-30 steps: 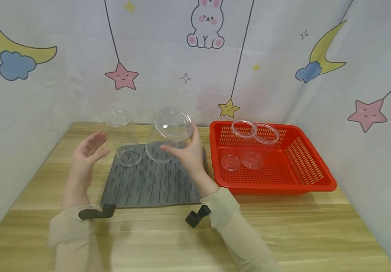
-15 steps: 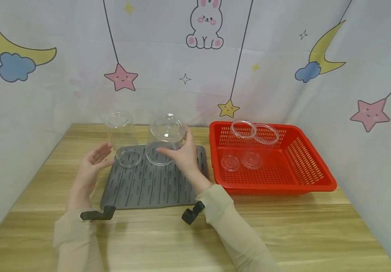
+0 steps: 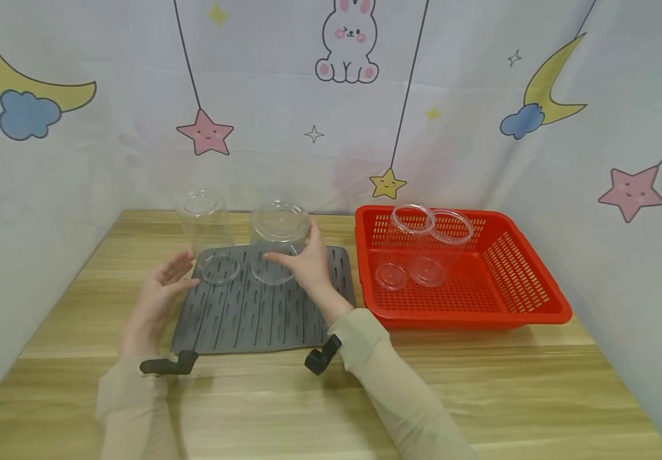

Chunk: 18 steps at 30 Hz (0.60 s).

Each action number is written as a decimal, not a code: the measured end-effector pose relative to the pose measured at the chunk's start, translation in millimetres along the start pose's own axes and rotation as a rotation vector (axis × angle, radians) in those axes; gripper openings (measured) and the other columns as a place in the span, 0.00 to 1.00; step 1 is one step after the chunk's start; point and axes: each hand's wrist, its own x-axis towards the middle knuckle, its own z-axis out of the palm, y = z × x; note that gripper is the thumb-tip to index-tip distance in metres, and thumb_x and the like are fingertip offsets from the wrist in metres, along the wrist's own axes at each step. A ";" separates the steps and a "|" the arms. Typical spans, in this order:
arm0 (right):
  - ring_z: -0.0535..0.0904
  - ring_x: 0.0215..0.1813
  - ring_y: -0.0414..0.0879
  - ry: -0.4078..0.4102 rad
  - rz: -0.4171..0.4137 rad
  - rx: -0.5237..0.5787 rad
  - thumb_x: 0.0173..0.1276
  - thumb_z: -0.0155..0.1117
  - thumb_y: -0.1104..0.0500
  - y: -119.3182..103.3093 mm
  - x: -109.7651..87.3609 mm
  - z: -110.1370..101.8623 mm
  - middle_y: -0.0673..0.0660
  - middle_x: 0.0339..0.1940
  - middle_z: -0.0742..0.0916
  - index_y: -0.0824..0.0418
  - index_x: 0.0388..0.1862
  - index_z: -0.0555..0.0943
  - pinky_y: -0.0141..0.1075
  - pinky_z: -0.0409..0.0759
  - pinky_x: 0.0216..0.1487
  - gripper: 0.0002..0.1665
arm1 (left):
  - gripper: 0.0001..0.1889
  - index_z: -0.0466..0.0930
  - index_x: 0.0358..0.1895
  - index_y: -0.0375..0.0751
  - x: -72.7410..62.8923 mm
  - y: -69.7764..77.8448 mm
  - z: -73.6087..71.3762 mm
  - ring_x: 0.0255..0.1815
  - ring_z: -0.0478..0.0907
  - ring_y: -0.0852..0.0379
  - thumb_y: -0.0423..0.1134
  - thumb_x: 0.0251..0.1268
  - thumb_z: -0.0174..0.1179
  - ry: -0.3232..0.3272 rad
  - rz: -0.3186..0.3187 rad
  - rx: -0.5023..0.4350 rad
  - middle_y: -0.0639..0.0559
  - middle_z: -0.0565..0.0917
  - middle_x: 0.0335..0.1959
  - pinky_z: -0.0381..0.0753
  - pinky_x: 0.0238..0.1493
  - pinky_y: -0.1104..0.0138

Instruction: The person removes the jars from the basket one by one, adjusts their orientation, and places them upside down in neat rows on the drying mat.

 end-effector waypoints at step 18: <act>0.63 0.76 0.51 -0.067 0.056 -0.086 0.48 0.82 0.54 4.0 10.0 5.7 0.57 0.75 0.68 0.55 0.78 0.55 0.51 0.66 0.73 0.63 | 0.40 0.46 0.78 0.39 0.6 -6.3 -0.3 0.80 0.44 0.43 0.27 0.67 0.57 -0.009 -0.050 0.031 0.42 0.51 0.80 0.60 0.74 0.71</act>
